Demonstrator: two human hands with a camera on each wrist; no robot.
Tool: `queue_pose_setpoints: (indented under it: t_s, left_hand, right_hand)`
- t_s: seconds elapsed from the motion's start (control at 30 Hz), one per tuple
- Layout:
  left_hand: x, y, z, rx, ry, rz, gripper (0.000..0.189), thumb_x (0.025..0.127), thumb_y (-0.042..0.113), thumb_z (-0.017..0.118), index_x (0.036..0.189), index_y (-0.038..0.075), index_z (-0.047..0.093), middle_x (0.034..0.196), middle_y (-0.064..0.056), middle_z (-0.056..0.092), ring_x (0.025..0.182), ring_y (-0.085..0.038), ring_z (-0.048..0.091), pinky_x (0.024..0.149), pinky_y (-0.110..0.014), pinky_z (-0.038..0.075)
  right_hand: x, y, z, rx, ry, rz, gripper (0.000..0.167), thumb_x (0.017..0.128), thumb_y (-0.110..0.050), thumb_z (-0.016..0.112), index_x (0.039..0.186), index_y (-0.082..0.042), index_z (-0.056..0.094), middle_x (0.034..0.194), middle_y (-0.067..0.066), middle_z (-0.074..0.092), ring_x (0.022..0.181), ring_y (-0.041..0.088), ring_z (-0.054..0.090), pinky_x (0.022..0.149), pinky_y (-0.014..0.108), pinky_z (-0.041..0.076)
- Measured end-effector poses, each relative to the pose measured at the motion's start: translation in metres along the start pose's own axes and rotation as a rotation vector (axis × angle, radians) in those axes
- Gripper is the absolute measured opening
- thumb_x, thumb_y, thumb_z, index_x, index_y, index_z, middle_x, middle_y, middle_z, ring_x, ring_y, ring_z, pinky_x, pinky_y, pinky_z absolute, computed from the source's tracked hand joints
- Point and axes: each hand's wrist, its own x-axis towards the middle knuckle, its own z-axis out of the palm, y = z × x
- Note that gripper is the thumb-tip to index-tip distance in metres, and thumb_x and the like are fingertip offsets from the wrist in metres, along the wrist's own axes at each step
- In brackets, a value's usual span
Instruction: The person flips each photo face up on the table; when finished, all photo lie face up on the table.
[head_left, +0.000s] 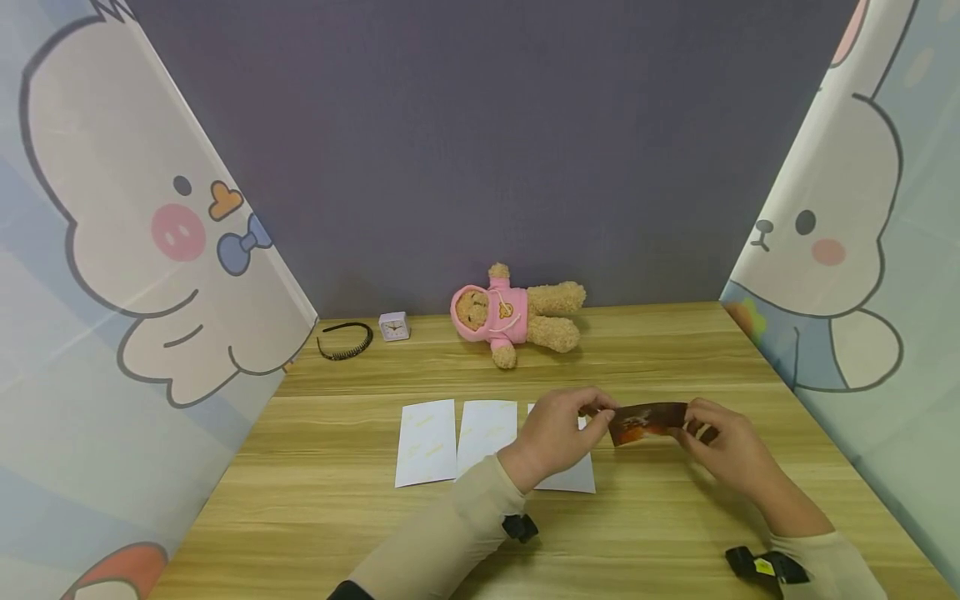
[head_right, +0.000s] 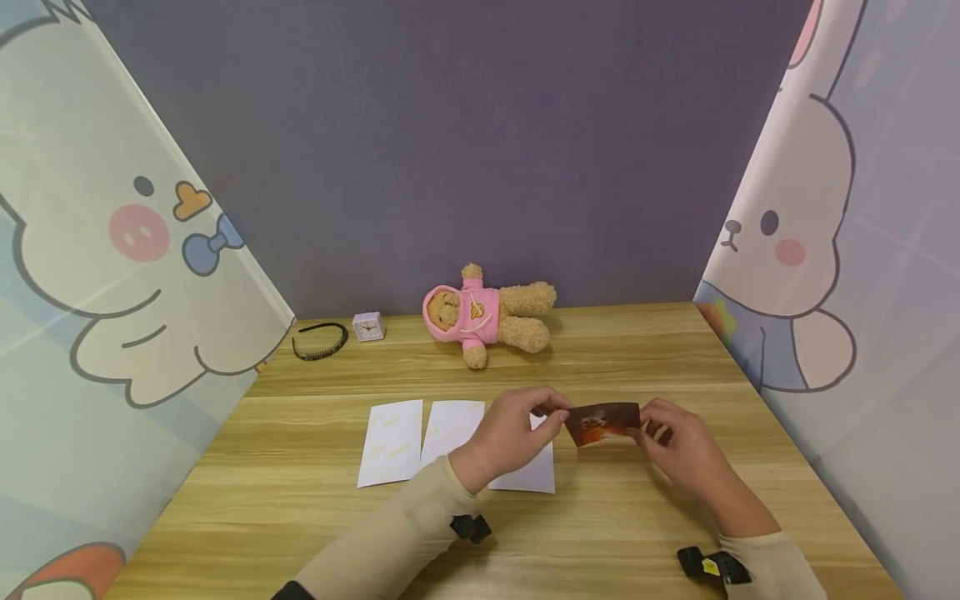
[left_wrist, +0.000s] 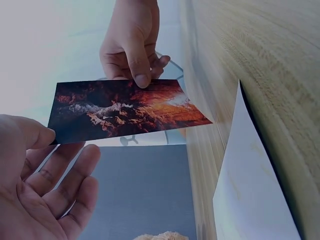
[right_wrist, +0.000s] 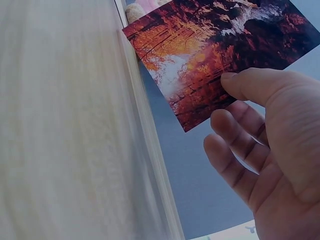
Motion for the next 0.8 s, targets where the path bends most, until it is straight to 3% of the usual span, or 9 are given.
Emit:
queue_pose_setpoints:
  t_s: [0.2, 0.53, 0.8]
  left_hand:
    - [0.0000, -0.0009, -0.0005, -0.010, 0.015, -0.014, 0.016, 0.107, 0.027, 0.063, 0.118, 0.022, 0.073, 0.102, 0.016, 0.073, 0.091, 0.009, 0.062, 0.084, -0.014, 0.052]
    - [0.0004, -0.0043, 0.0021, -0.036, 0.002, -0.034, 0.017, 0.106, 0.027, 0.066, 0.117, 0.017, 0.073, 0.108, 0.009, 0.074, 0.090, 0.006, 0.065, 0.082, -0.021, 0.056]
    - [-0.0005, -0.0049, 0.0038, -0.052, -0.028, -0.055, 0.011, 0.106, 0.027, 0.065, 0.111, 0.019, 0.071, 0.107, 0.010, 0.074, 0.089, 0.006, 0.066, 0.079, -0.015, 0.053]
  right_hand:
    - [0.0002, 0.0000, -0.0004, -0.002, 0.011, 0.030, 0.032, 0.085, 0.010, 0.081, 0.090, -0.020, 0.071, 0.092, -0.009, 0.064, 0.075, 0.002, 0.060, 0.059, 0.019, 0.052]
    - [-0.0001, 0.0000, 0.0000, 0.038, 0.024, 0.044, 0.024, 0.090, 0.005, 0.079, 0.092, -0.019, 0.073, 0.091, -0.010, 0.064, 0.077, 0.003, 0.059, 0.061, 0.017, 0.049]
    - [-0.0002, -0.0020, -0.0008, 0.030, 0.032, 0.059, 0.024, 0.091, 0.004, 0.079, 0.092, -0.020, 0.073, 0.092, -0.011, 0.065, 0.076, 0.004, 0.060, 0.062, 0.018, 0.049]
